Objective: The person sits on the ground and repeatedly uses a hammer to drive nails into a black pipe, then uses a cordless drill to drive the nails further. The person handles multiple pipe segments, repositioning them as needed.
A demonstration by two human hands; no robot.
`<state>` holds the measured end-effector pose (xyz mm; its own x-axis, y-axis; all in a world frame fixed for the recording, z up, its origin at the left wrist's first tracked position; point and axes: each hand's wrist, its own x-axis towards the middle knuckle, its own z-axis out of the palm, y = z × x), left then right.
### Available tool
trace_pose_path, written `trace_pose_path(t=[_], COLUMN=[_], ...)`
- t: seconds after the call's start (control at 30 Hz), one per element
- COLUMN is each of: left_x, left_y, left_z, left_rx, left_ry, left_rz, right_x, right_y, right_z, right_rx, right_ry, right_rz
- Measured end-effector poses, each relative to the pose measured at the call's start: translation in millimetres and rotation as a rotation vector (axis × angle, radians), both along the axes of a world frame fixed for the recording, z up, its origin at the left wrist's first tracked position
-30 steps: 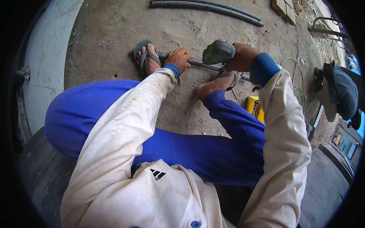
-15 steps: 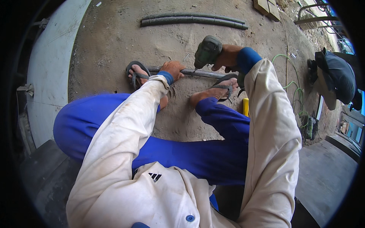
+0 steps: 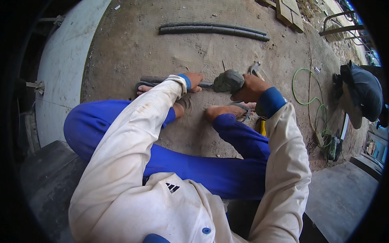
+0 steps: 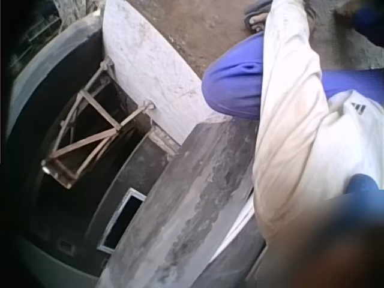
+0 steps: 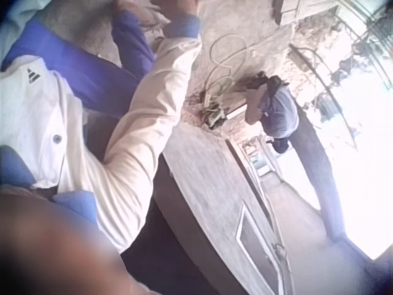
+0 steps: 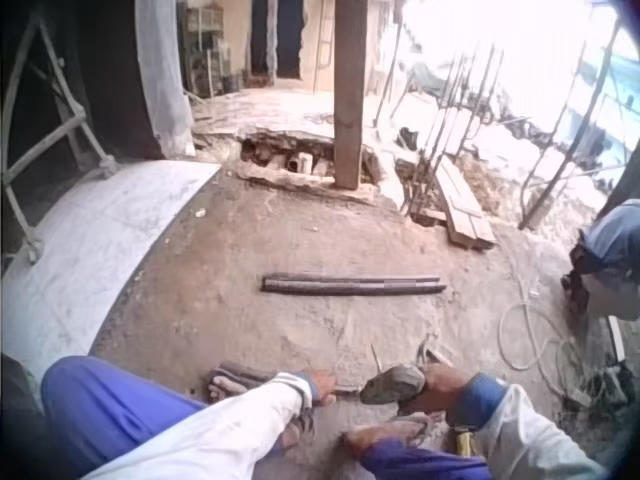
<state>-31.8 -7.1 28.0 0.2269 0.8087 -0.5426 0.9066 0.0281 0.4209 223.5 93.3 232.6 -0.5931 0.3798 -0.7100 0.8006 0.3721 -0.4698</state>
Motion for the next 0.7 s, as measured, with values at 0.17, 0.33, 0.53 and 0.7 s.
trace_pose_path(t=[0.17, 0.33, 0.53, 0.7], left_x=[3, -16, -8, -32], left_y=[3, 4, -6, -5], left_z=[3, 10, 40, 75], left_rx=[-0.106, 0.209, 0.113, -0.080], left_ry=[0.038, 0.089, -0.033, -0.136], left_rz=[-0.058, -0.260, -0.337, -0.299], right_x=[12, 63, 123, 141], right_y=[-5, -17, -62, -83], right_z=[6, 84, 148, 143], right_rx=[0.257, 0.202, 0.364, 0.369], right_ry=[0.113, 0.445, 0.327, 0.305], right_rz=[0.083, 0.045, -0.242, -0.369])
